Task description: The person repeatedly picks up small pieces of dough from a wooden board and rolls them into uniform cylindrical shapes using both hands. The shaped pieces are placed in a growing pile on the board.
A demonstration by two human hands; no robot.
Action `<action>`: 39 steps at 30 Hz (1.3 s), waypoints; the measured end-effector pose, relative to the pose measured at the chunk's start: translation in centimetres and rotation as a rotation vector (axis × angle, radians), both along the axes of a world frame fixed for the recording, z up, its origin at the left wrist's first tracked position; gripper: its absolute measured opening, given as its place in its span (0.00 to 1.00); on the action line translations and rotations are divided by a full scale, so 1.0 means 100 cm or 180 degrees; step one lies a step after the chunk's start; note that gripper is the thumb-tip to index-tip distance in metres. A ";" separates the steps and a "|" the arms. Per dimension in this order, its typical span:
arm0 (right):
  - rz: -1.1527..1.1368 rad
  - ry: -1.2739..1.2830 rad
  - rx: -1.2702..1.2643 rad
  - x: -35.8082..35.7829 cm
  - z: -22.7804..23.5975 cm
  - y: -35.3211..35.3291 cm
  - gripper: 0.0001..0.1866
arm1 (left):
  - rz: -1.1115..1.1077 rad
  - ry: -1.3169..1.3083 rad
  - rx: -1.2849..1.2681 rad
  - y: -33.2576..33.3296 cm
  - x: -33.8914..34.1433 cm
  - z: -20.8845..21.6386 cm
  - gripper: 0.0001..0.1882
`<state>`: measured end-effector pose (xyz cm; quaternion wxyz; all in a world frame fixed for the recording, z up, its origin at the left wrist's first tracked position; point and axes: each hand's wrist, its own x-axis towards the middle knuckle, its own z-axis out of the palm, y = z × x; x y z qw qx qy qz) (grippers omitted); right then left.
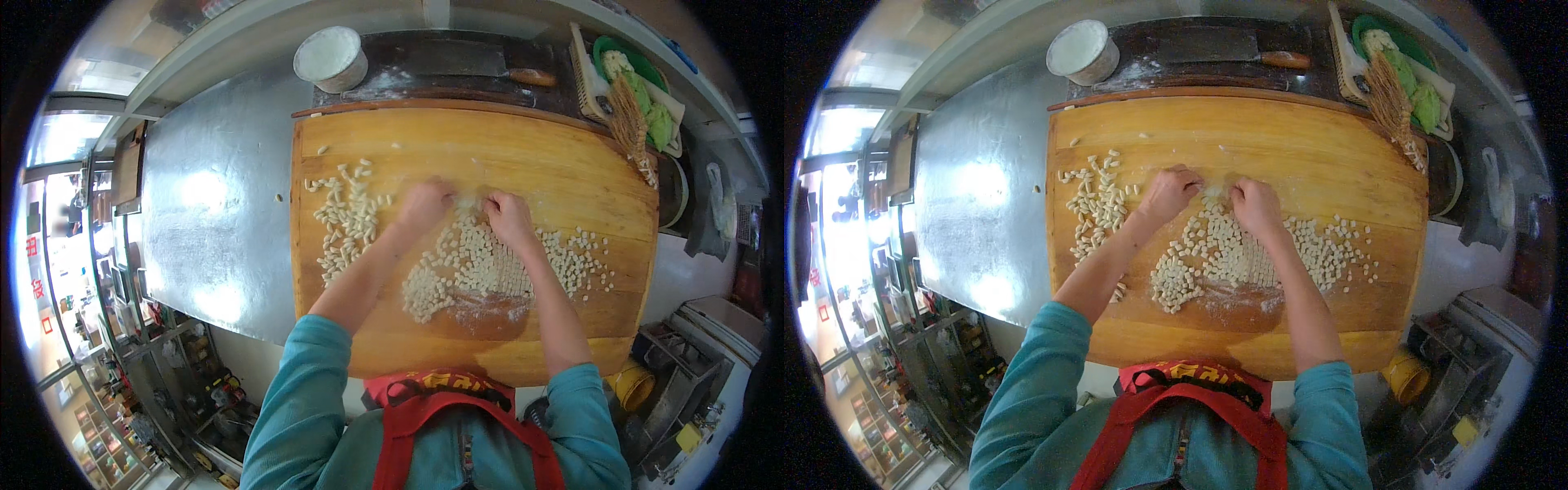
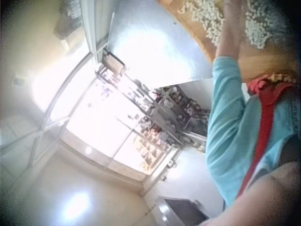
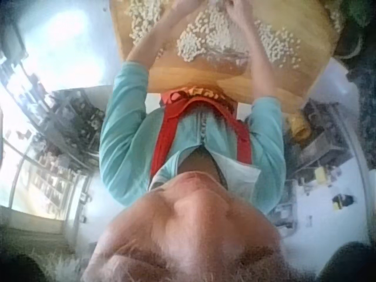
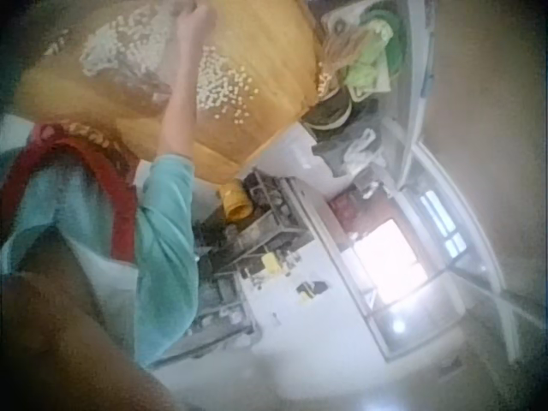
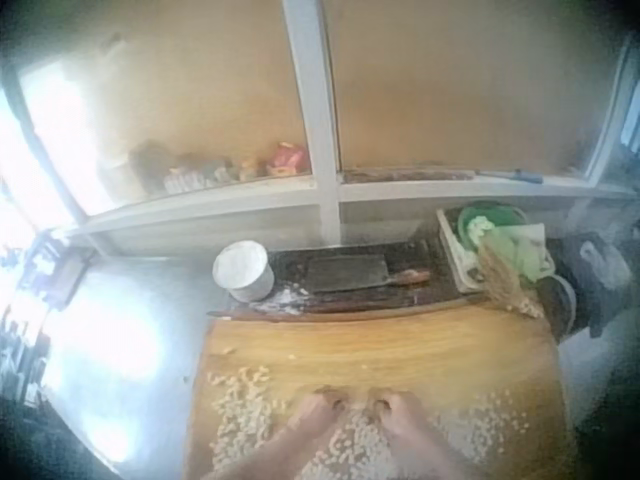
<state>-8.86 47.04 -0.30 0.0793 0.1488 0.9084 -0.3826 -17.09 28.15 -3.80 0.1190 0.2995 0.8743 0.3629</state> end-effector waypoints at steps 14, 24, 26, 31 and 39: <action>0.0347 -0.0221 -0.0046 0.002 0.004 0.002 0.11 | 0.0291 -0.0183 -0.1327 0.018 -0.044 0.042 0.17; 0.0224 -0.0023 0.0372 0.006 0.005 0.008 0.08 | -0.0122 0.0072 0.0406 -0.009 -0.011 0.018 0.10; 0.0344 0.0018 0.0380 0.007 0.002 0.003 0.08 | -0.0732 0.0793 0.0248 -0.009 0.004 0.042 0.10; 0.0438 0.0218 0.0146 0.000 0.004 -0.014 0.08 | -0.0762 0.0414 -0.0168 -0.011 0.008 0.025 0.13; -0.0014 -0.0095 0.0157 -0.009 0.007 0.011 0.12 | -0.0775 0.0309 -0.0104 -0.017 0.006 0.029 0.10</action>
